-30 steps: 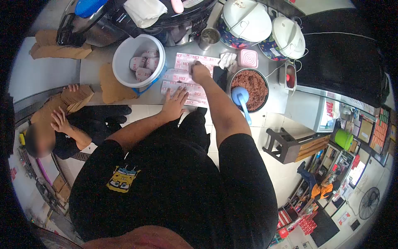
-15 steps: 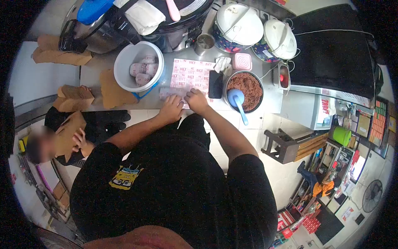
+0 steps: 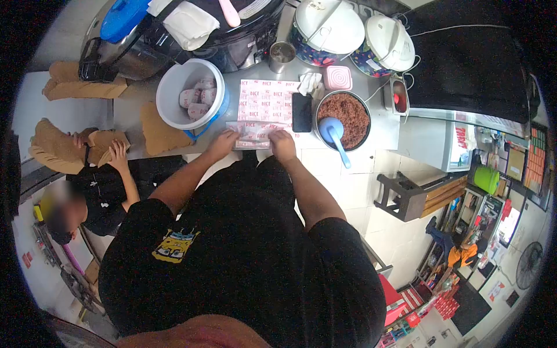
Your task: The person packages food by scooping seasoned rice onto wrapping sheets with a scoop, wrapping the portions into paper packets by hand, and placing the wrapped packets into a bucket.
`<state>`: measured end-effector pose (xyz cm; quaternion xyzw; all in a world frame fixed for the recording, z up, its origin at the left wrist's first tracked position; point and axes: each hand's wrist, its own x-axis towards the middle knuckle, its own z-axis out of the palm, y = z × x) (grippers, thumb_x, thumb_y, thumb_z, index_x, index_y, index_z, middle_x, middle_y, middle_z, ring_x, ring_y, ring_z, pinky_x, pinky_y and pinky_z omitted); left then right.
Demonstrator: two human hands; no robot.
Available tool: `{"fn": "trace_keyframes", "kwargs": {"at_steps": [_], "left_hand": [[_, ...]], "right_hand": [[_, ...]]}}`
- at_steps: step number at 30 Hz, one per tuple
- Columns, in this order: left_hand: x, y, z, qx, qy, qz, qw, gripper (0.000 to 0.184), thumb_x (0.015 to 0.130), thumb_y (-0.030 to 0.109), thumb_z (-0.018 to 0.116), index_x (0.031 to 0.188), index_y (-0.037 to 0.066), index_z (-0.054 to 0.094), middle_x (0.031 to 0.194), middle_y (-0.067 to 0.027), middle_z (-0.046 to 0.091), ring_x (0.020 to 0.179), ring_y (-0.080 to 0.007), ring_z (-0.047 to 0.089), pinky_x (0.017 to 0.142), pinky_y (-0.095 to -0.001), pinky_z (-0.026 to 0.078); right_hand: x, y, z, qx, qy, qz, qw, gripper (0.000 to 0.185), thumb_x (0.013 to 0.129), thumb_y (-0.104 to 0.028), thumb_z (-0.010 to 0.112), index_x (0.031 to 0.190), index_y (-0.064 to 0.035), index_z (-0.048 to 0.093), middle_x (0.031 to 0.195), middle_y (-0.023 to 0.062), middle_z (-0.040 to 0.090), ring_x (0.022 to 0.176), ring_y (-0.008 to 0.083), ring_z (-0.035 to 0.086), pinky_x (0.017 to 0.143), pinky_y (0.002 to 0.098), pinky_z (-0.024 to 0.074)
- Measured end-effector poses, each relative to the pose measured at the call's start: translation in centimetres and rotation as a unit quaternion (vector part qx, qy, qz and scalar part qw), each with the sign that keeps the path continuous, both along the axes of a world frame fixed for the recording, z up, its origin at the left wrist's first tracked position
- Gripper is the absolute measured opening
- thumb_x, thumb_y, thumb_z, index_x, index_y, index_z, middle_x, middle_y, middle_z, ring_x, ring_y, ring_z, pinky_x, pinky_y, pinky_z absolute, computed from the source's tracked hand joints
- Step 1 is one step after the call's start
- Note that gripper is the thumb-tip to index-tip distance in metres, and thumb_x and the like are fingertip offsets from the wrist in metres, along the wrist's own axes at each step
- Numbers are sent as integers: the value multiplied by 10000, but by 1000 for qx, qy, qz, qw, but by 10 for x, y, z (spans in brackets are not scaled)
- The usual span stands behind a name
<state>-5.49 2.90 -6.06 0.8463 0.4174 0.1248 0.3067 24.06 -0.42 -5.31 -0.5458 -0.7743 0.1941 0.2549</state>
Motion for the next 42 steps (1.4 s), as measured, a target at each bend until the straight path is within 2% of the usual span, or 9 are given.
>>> {"fn": "trace_keyframes", "kwargs": {"at_steps": [5,7,18,27,30,32,36,39,42], "left_hand": [[10,40,19,-168,25,90,981,191,939,107,567,1085,50,675,1003,-237,707,969,-422,684,830,-499,548],[13,48,-9,-148,-6,92,985,190,936,106,568,1072,39,682,988,-242,710,958,-430,687,830,-501,549],[0,29,23,-48,-6,28,998,244,882,80,626,1108,-1,669,1157,-225,643,1119,-392,622,952,-465,505],[-3,47,3,-92,-46,38,994,133,891,107,657,946,-7,698,960,-189,706,894,-405,691,803,-479,553],[17,49,4,-148,35,133,979,178,885,147,687,1018,30,696,919,-192,704,878,-416,696,766,-509,553],[36,50,14,-61,178,179,966,185,923,172,646,1012,17,691,949,-179,706,866,-423,705,799,-509,561],[55,53,10,11,195,215,957,189,925,173,633,1051,40,681,961,-172,701,882,-414,708,804,-495,576],[53,57,25,70,193,124,971,209,925,162,617,1090,48,676,1041,-169,683,915,-390,706,817,-483,585],[50,59,41,-99,278,18,955,244,922,148,601,1130,42,667,1106,-168,662,979,-370,693,833,-475,583]], "right_hand": [[-7,31,2,-107,-45,-35,993,98,770,-72,708,864,-59,734,909,159,715,960,356,669,832,460,549],[-9,46,2,-270,-39,-56,960,177,762,-101,727,928,-47,697,979,176,697,969,383,668,841,485,549],[-25,63,6,-230,-149,-121,954,366,754,-149,758,1078,-66,611,1131,195,627,1002,420,663,857,501,565],[-21,68,-12,-246,-142,-120,951,392,746,-187,787,1084,-89,615,1155,178,627,1019,400,667,883,487,564],[-24,71,-10,-265,-156,-125,943,419,758,-215,795,1117,-96,614,1188,176,619,1054,393,657,913,476,557],[-28,70,-4,-271,-164,-133,939,441,767,-235,799,1145,-101,617,1204,176,615,1071,392,652,933,470,552],[-38,73,20,-211,-261,-185,924,524,767,-275,827,1226,-121,625,1225,167,622,1104,388,644,977,461,537],[-35,86,29,-263,-261,-156,915,466,754,-292,844,1145,-106,672,1140,157,669,1064,374,660,953,454,549],[-27,80,24,-333,-185,-143,914,344,748,-270,844,1000,-77,711,1032,160,699,953,368,681,871,453,568]]}}
